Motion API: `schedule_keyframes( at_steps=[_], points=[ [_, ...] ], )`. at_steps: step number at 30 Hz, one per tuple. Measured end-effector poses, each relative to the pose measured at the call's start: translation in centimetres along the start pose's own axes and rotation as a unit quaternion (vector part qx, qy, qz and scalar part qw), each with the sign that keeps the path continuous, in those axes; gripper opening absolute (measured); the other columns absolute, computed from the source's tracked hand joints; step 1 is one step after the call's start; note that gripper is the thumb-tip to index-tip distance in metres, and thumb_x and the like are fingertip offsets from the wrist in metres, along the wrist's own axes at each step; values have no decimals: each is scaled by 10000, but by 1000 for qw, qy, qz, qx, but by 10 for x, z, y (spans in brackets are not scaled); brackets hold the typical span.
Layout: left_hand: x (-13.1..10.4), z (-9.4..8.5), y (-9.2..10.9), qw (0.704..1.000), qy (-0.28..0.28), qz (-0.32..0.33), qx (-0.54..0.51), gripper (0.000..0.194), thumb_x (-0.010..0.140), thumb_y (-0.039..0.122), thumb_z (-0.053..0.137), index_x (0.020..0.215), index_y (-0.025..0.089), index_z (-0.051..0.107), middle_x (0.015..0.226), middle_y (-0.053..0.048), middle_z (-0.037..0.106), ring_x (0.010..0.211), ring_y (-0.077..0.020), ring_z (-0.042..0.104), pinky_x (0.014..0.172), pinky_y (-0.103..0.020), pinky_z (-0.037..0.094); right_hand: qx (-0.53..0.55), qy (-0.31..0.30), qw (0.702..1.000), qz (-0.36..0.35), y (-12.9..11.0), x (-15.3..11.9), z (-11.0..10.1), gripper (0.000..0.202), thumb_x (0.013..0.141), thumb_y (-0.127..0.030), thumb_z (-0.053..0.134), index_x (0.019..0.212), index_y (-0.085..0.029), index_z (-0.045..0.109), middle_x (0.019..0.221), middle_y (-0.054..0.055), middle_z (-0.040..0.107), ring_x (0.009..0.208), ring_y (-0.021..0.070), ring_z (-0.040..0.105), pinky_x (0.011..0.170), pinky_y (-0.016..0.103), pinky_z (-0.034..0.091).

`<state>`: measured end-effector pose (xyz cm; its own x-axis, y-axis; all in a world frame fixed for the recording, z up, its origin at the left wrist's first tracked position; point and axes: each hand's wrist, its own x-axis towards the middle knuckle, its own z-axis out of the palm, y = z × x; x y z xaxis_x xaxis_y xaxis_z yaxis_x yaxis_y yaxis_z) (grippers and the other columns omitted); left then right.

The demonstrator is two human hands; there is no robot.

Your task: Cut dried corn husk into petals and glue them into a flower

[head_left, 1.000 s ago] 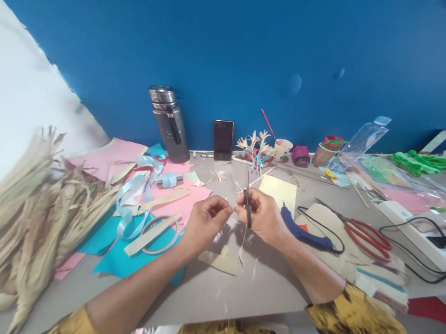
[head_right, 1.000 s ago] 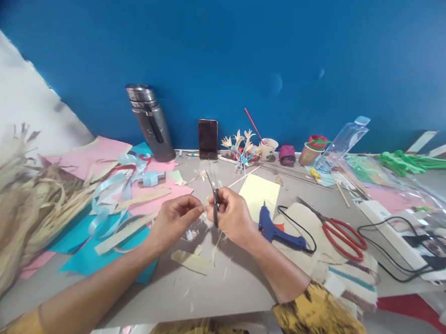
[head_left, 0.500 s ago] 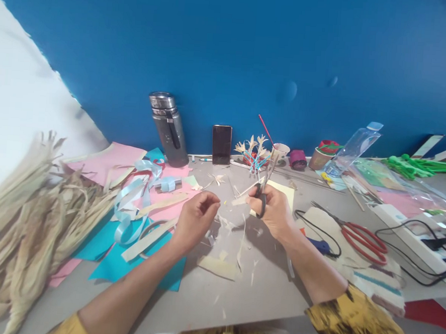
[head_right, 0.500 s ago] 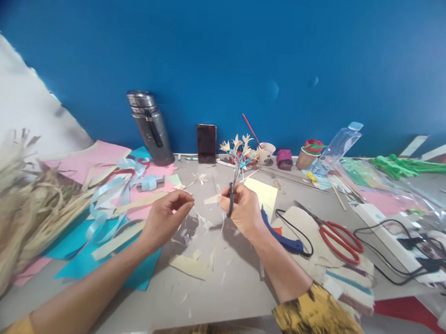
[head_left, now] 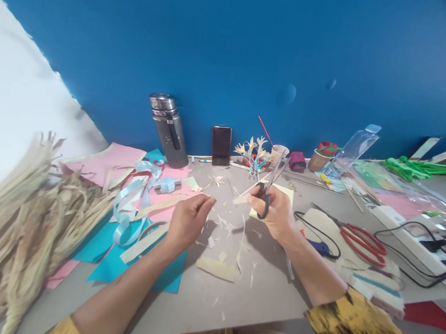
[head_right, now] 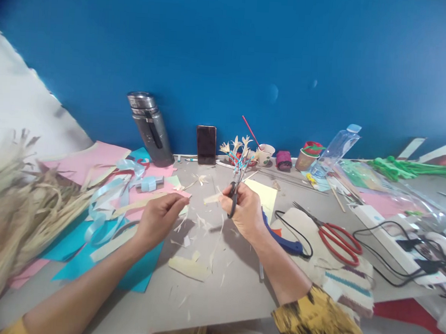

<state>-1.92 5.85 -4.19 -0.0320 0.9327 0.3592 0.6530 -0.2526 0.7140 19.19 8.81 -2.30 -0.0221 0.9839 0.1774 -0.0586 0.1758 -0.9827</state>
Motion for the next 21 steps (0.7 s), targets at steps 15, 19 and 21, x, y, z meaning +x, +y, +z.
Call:
schedule_keyframes(
  at_steps=[15,19,21],
  points=[
    [-12,6,38,957,-85,-115,-253,173,757,303,651,649,168,649,560,6,590,532,-120,503,517,-235,375,-192,-83,968,-135,7,-18,5,131,751,-239,663,877,-208,644,660,-23,580,563,126,506,549,237,427],
    [-16,7,37,989,-17,-42,-140,141,758,182,562,626,181,611,580,19,575,568,-119,518,553,-232,383,-233,-94,954,-163,8,-18,4,230,745,-207,663,975,-211,662,804,9,665,708,165,591,655,260,471],
    [-18,7,36,995,-8,-10,-104,128,736,143,538,627,184,590,594,21,574,578,-120,528,566,-234,384,-242,-93,950,-174,9,-18,3,212,738,-191,657,949,-213,657,864,25,697,791,189,621,702,271,484]
  ],
)
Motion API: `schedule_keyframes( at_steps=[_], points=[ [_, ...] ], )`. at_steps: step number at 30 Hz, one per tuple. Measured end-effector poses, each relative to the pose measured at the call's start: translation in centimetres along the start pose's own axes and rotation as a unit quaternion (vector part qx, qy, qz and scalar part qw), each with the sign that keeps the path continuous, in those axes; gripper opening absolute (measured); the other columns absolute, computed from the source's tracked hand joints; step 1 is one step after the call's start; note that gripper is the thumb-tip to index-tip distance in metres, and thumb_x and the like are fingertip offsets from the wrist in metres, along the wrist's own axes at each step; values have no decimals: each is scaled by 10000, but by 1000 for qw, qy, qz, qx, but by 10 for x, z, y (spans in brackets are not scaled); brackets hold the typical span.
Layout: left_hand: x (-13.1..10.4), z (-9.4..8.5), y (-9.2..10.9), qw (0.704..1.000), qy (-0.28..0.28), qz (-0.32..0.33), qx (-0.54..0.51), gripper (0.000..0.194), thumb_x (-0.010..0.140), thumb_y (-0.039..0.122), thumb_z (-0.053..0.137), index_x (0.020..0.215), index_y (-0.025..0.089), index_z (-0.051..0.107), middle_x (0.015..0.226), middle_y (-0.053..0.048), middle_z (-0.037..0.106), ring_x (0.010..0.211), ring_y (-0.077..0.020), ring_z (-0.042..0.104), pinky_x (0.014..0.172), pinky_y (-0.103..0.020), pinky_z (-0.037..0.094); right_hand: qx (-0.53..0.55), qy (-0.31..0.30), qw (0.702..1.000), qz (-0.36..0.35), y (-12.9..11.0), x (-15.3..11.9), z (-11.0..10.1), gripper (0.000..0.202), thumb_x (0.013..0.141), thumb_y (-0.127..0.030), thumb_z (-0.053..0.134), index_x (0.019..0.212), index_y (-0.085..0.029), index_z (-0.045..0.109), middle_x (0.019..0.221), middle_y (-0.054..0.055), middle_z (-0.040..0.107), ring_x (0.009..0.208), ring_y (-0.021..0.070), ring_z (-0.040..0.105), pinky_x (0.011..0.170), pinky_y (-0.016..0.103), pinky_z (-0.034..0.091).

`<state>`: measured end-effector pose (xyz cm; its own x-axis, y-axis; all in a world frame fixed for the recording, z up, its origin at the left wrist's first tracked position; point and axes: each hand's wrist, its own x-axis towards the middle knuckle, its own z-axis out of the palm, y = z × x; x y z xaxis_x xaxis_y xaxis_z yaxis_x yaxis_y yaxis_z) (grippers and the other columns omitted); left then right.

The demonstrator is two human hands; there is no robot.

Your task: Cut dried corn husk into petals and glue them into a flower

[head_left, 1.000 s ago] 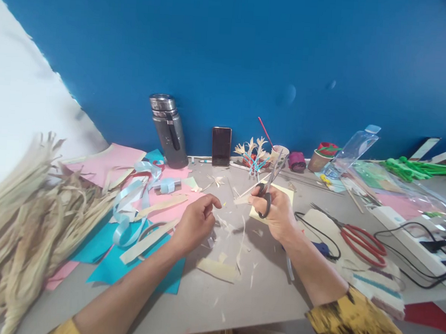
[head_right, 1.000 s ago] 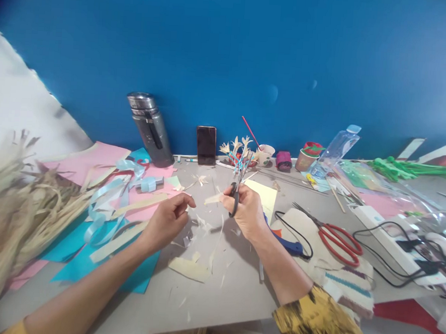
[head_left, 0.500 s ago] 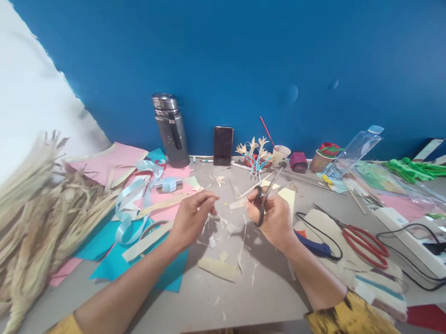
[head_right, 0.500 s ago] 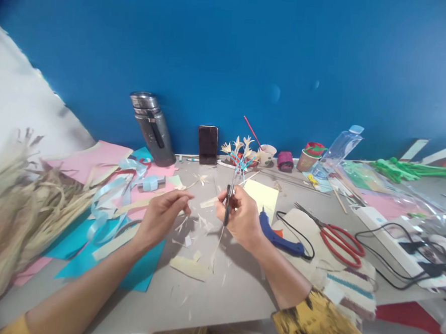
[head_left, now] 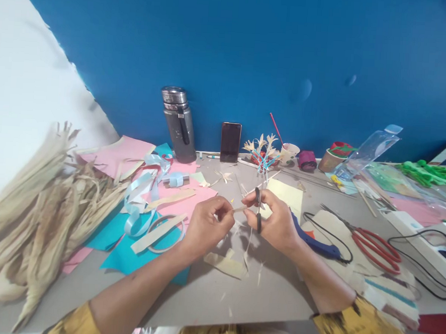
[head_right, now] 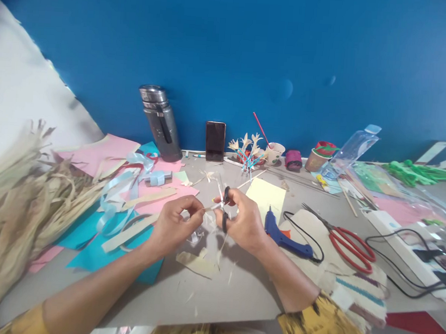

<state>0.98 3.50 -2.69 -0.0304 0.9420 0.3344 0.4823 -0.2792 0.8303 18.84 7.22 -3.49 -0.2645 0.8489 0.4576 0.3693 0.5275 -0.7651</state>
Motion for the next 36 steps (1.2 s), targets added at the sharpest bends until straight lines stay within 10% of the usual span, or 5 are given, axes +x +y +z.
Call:
schedule_keyframes(
  at_steps=[14,17,25,30,36],
  points=[
    [0,0,-9,985,9,134,104,161,859,167,537,779,199,673,722,-36,670,682,-169,611,669,-291,431,-39,-1,997,-73,0,-3,0,155,671,-135,638,798,-223,635,785,24,698,738,202,637,728,307,476],
    [3,-6,-18,963,66,205,163,183,907,196,547,913,222,728,838,-67,735,788,-195,655,728,-321,430,23,56,997,38,0,3,-4,124,716,-224,679,827,-209,627,766,21,678,707,188,628,697,303,484],
    [2,-9,-20,956,53,241,160,200,902,210,584,956,276,765,843,-57,761,766,-192,648,778,-353,430,383,-140,865,291,-3,10,-4,405,635,-444,816,871,-167,637,722,10,657,660,163,658,662,285,516],
    [3,-2,-11,995,56,5,-77,171,828,260,655,979,219,724,926,-63,724,795,-186,633,770,-332,480,339,-48,908,243,-6,7,4,309,596,-313,815,789,-175,617,669,-30,597,584,122,567,569,241,446],
    [0,9,-1,862,-89,-245,-435,229,775,393,692,764,165,674,771,-22,626,645,-124,570,625,-267,475,235,-1,951,201,-12,7,4,265,633,-336,769,777,-186,605,670,-19,594,588,130,511,550,248,414]
  ],
)
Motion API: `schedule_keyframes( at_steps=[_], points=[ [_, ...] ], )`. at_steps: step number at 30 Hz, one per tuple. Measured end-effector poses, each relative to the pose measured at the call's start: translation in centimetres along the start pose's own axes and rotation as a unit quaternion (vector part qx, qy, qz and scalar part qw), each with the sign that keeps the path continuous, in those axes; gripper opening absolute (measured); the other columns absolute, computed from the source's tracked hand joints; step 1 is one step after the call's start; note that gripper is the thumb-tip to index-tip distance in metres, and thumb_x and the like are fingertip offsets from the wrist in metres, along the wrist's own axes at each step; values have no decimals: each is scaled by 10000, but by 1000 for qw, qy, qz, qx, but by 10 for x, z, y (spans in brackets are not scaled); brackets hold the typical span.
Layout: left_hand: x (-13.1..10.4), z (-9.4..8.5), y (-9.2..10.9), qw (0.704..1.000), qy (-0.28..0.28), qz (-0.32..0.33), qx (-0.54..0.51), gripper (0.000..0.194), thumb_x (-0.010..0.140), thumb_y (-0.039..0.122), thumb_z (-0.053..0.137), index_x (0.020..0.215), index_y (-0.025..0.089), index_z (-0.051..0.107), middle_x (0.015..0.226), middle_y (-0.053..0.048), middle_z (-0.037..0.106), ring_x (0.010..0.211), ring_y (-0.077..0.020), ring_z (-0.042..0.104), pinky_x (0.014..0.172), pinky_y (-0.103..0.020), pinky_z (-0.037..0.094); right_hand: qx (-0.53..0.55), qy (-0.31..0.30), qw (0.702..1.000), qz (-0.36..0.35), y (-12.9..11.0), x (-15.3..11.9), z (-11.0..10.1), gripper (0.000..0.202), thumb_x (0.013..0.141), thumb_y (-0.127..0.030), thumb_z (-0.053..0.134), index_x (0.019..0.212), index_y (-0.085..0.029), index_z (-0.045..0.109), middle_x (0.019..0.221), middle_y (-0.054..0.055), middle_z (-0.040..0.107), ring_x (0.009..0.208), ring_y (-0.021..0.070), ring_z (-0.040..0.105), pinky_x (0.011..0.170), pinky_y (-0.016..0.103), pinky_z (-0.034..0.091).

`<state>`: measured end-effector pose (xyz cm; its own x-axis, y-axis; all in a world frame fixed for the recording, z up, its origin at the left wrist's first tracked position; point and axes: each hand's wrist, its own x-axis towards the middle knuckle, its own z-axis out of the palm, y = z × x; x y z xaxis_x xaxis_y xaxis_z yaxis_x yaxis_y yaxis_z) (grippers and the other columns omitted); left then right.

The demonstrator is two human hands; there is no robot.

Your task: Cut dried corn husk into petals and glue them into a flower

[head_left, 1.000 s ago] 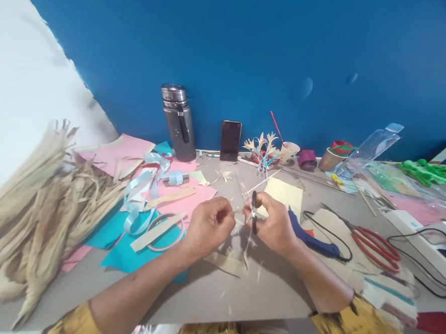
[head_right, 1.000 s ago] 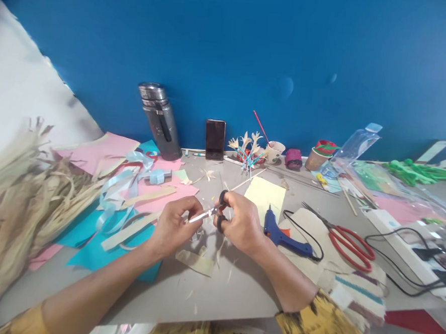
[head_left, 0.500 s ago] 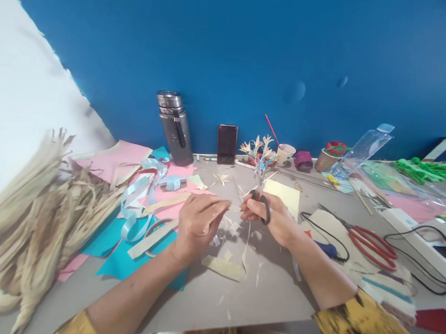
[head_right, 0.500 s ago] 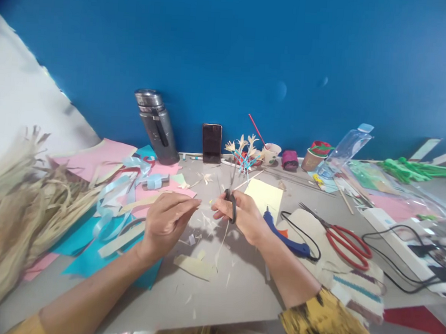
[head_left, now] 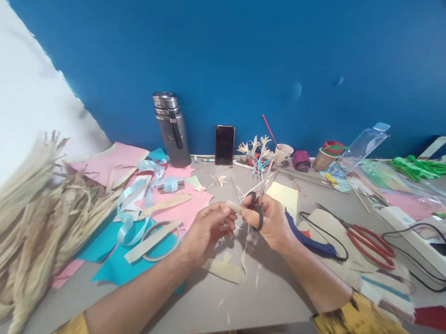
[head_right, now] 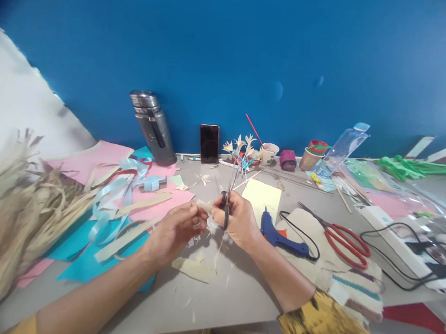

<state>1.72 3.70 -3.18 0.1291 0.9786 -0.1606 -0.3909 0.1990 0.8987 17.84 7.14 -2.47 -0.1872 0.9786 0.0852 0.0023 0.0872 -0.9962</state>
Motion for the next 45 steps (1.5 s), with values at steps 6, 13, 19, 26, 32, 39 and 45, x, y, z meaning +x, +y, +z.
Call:
schedule_keyframes(
  at_steps=[6,13,19,26,32,39,45],
  points=[
    [0,1,-1,999,20,-11,-22,201,709,294,769,668,172,616,619,29,570,591,-94,531,620,-235,443,-1,-23,1000,20,1,-2,2,276,632,-346,784,776,-184,613,650,-25,580,565,117,487,527,239,395],
    [6,-7,11,993,57,31,-100,177,688,258,786,673,166,635,647,8,636,648,-114,593,670,-258,500,-28,-123,991,50,-1,1,-6,377,700,-523,752,731,-156,671,648,27,637,531,118,476,489,234,343],
    [6,-10,23,986,73,91,-117,188,674,252,808,667,162,643,721,-4,688,727,-152,669,732,-295,540,-83,-251,963,57,-1,-4,-5,519,716,-661,717,799,-151,669,656,20,612,566,126,488,506,219,344],
    [4,-9,24,986,62,127,-93,158,721,235,772,666,155,648,721,-16,696,700,-156,667,725,-307,549,-133,-279,950,46,7,-6,-6,610,724,-741,659,749,-131,653,591,-9,519,531,92,371,472,213,256],
    [4,-9,25,986,59,137,-73,149,741,221,744,645,152,653,706,-21,687,692,-155,656,723,-303,546,-139,-275,949,69,5,-5,-5,639,694,-764,663,625,-131,610,556,22,574,494,95,430,463,222,295],
    [4,-10,27,987,64,139,-59,154,723,230,757,637,149,657,684,-23,675,671,-153,643,709,-296,535,-135,-264,951,81,6,-4,-4,580,684,-702,701,567,-142,605,507,23,574,456,96,432,432,216,317],
    [4,-12,30,988,55,132,-51,152,723,232,747,640,150,650,668,-25,675,649,-156,647,698,-292,521,-139,-254,953,85,11,-4,-6,507,694,-619,726,559,-142,620,494,19,588,451,94,437,424,213,306]
  ],
)
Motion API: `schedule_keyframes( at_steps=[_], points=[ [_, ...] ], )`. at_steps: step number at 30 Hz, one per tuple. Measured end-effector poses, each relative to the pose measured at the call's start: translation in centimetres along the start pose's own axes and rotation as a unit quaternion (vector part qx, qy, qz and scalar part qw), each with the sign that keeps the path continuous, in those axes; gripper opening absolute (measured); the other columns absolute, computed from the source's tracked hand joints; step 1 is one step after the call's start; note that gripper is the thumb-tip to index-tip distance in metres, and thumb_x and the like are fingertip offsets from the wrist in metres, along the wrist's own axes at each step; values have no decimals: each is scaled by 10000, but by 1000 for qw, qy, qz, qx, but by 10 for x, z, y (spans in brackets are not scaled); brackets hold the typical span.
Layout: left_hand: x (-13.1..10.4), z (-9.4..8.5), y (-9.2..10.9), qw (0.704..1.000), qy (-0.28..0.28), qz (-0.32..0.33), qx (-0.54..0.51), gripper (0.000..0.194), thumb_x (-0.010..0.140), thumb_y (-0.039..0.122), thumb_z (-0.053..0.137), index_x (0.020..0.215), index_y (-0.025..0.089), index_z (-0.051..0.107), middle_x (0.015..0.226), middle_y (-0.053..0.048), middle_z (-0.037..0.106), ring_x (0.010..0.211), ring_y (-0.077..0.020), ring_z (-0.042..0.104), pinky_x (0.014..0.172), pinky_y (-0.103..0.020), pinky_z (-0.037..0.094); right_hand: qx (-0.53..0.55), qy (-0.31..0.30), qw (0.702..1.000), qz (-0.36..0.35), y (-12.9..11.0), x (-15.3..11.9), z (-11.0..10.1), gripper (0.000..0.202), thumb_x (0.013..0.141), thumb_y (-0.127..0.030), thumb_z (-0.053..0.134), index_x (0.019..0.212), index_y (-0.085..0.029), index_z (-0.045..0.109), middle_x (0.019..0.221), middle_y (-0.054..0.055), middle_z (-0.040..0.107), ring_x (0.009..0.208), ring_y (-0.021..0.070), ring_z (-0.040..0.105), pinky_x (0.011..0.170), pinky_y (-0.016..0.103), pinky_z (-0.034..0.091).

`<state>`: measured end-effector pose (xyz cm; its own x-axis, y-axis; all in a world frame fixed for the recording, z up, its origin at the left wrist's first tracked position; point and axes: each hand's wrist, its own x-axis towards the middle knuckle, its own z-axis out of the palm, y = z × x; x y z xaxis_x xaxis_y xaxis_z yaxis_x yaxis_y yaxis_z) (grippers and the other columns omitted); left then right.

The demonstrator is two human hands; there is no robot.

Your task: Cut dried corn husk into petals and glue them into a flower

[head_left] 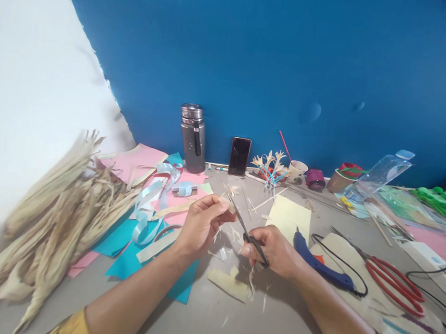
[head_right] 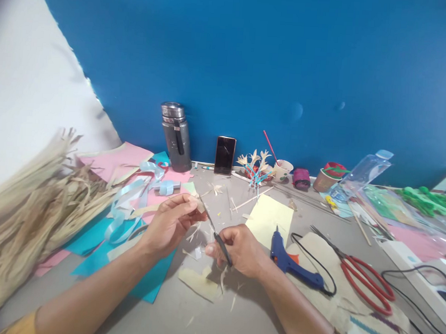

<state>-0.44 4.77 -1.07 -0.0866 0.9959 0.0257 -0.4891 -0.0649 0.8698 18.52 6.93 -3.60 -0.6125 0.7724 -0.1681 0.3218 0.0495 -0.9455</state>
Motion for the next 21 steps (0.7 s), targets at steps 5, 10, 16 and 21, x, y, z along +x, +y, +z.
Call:
schedule_keyframes(
  at_steps=[5,10,16,21],
  points=[
    [1,-4,2,1000,-14,8,10,142,729,221,729,641,158,638,647,-22,662,641,-164,638,691,-303,512,12,0,1000,20,3,1,1,466,666,-575,759,569,-141,619,495,8,594,455,87,425,441,216,305],
    [4,-9,1,999,-25,15,24,130,745,206,702,644,165,630,644,-14,652,627,-157,622,705,-309,500,6,-2,999,32,9,2,1,439,666,-545,768,572,-141,624,474,-1,576,445,83,390,442,229,274],
    [4,-12,5,997,-34,15,65,131,745,208,678,631,165,630,633,-9,639,631,-142,600,708,-289,482,-3,-20,1000,4,8,1,-1,505,699,-606,745,557,-139,614,468,1,559,450,84,389,455,232,274],
    [3,-13,7,991,-57,-7,123,125,729,222,693,630,167,639,606,-20,655,622,-144,589,675,-278,456,-2,-67,997,-30,3,-1,-4,612,730,-734,658,608,-135,619,556,32,609,494,99,443,478,227,295]
  ],
)
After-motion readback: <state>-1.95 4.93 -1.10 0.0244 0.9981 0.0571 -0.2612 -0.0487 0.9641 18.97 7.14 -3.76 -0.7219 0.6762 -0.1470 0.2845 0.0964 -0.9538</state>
